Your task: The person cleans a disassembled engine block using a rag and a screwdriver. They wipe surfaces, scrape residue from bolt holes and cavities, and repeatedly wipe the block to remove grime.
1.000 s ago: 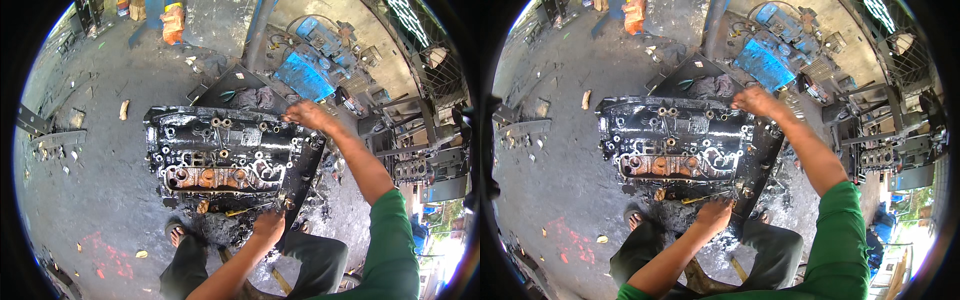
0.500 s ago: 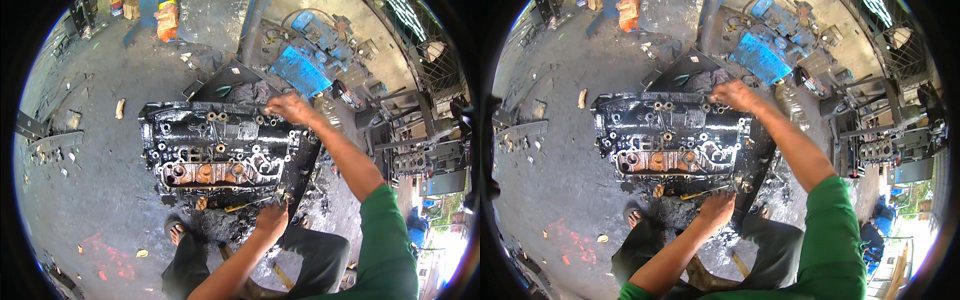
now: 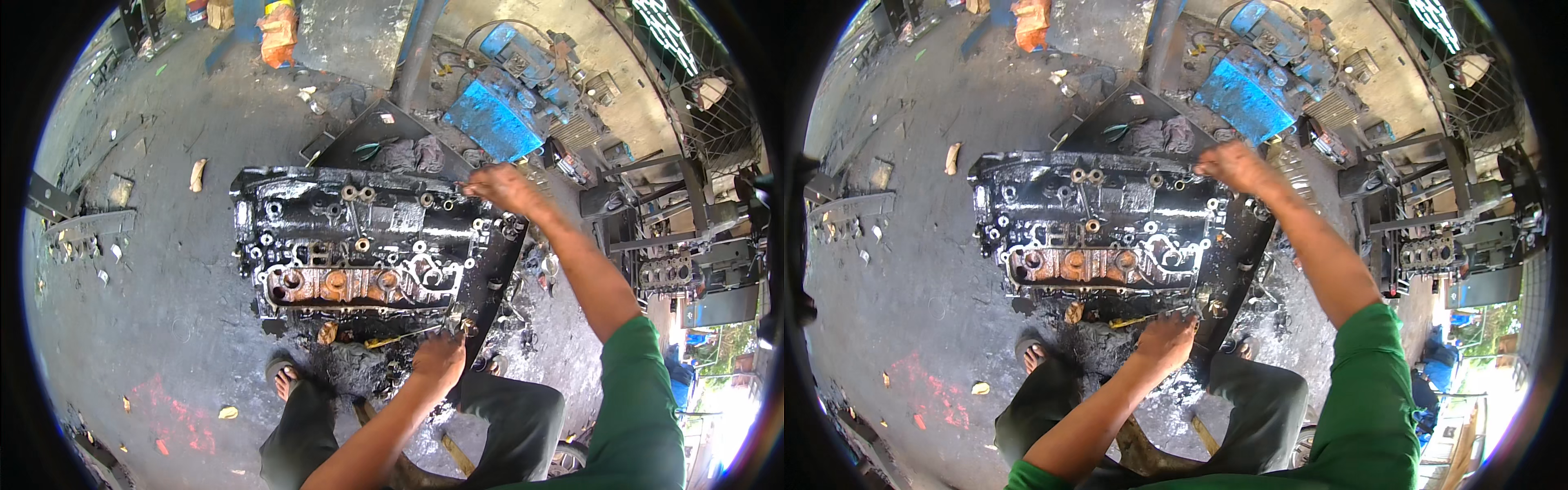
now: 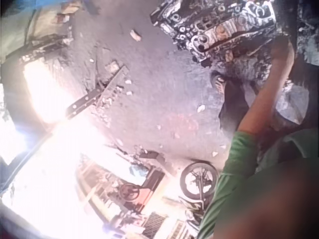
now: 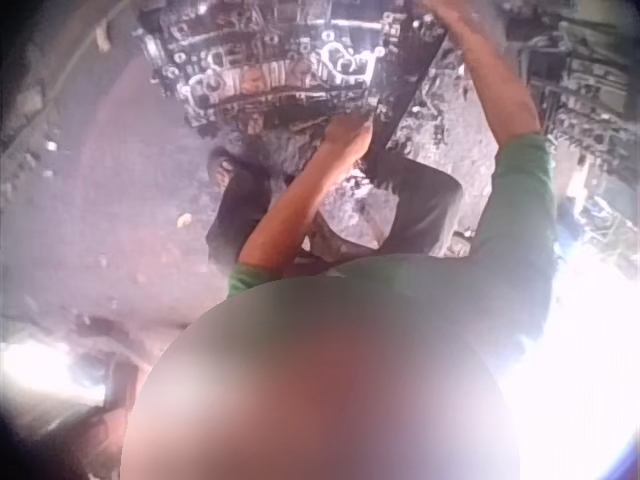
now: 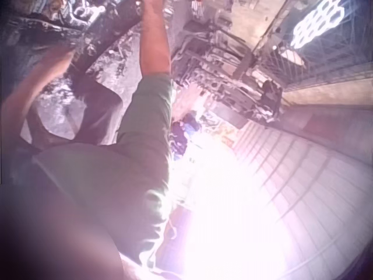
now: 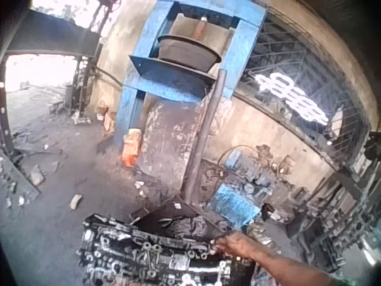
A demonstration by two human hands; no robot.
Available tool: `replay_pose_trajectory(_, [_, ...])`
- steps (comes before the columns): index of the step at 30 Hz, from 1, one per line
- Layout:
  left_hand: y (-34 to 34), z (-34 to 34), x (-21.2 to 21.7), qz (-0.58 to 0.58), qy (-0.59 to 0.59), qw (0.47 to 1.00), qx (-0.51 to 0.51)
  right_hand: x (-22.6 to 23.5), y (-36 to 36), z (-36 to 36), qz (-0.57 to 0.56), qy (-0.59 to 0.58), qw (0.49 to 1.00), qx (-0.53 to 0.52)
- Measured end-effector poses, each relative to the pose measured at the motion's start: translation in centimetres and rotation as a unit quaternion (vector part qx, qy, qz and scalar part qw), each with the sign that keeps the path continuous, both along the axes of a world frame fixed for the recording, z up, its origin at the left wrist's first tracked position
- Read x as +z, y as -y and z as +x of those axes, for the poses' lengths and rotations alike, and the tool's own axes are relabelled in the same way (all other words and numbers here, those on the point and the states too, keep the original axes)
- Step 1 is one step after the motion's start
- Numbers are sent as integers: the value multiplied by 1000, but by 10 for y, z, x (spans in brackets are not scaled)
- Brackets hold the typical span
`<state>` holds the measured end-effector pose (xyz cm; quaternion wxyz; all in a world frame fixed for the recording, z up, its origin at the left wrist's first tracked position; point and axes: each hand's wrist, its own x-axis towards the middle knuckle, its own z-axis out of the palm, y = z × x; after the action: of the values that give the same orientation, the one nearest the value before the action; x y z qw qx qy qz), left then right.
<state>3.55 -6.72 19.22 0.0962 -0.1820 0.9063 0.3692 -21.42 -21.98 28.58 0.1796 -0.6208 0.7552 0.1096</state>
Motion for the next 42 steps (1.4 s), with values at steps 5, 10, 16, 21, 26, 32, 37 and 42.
replay_pose_trajectory(5, [-3, 3, -1, 4, -24, 1000, 1, -5, -4, -8, -94, 33, 985, 141])
replay_pose_trajectory(10, [3, 12, -1, -4, 1, 1000, 7, 12, 1, 13, -48, -41, 997, 47])
replay_pose_trajectory(16, [4, 6, 1, 36, 20, 999, -13, -19, 49, 60, -137, 137, 962, 193])
replay_pose_trajectory(21, [13, 27, -3, -27, 4, 999, 32, -31, 54, 46, -79, 51, 992, 87])
replay_pose_trajectory(26, [19, 26, 5, 51, 3, 999, 17, -29, 67, 57, -172, 48, 972, 153])
replay_pose_trajectory(32, [25, 28, 12, 43, 8, 998, 43, -21, 56, 53, -72, 92, 993, 14])
replay_pose_trajectory(37, [24, 23, 20, 79, 17, 997, 8, -28, 48, 51, -75, 50, 996, -14])
replay_pose_trajectory(42, [23, 22, 16, 45, 23, 998, 31, -28, 48, 60, -149, 86, 985, 4])
